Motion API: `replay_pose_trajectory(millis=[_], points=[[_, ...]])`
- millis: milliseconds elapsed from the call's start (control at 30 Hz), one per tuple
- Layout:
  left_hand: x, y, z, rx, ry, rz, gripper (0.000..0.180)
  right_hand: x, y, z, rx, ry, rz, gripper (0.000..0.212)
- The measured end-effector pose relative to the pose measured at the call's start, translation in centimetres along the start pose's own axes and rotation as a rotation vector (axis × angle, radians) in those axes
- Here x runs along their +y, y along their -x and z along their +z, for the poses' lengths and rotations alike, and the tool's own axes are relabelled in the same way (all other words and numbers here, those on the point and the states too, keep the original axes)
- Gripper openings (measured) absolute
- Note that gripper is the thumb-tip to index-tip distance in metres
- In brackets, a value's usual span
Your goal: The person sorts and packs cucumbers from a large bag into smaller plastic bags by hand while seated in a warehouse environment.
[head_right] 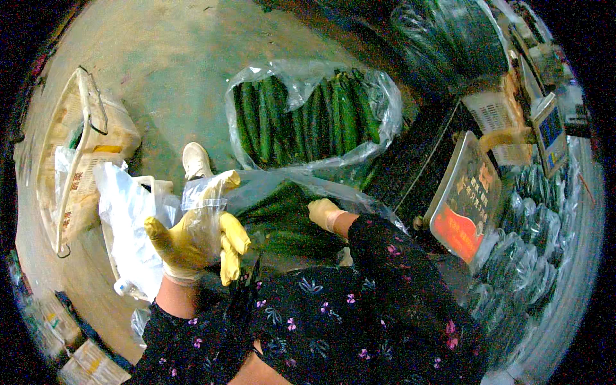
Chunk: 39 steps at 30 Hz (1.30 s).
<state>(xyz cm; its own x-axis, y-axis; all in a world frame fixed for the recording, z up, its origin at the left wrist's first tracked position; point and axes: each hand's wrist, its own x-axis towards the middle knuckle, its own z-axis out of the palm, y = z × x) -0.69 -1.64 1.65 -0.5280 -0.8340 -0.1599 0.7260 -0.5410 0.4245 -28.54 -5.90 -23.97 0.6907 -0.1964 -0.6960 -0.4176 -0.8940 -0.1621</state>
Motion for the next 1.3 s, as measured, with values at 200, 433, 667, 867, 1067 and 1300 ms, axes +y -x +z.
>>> replay_pose_trajectory(millis=[200, 433, 667, 867, 1067, 1300], points=[[-0.3, 0.0, -0.2, -0.023, 0.013, 0.046, 0.122, -0.2, 0.5, 1.5, -0.045, -0.186, 0.134, 0.025], [-0.1, -0.7, 0.3, -0.011, -0.074, 0.020, 0.120, 1.5, 0.5, 0.5, -0.165, -0.641, 0.447, 0.028], [0.1, -0.5, -0.1, -0.088, -0.064, -0.001, 0.111, -1.1, 5.4, -12.3, -0.035, -0.970, -0.008, 0.048], [-0.6, -0.8, -1.3, -0.248, 0.023, 0.056, 0.089, 2.1, 11.5, -20.2, 0.417, -1.903, -0.212, 0.022], [-0.9, -2.6, -0.9, -0.321, 0.010, 0.017, 0.085, 12.4, 7.3, -18.6, 0.553, -1.878, 0.174, 0.024], [0.0, -0.1, -1.4, -0.172, -0.072, 0.147, 0.100, 6.7, 5.9, -37.5, 0.924, -1.562, -0.552, 0.048]])
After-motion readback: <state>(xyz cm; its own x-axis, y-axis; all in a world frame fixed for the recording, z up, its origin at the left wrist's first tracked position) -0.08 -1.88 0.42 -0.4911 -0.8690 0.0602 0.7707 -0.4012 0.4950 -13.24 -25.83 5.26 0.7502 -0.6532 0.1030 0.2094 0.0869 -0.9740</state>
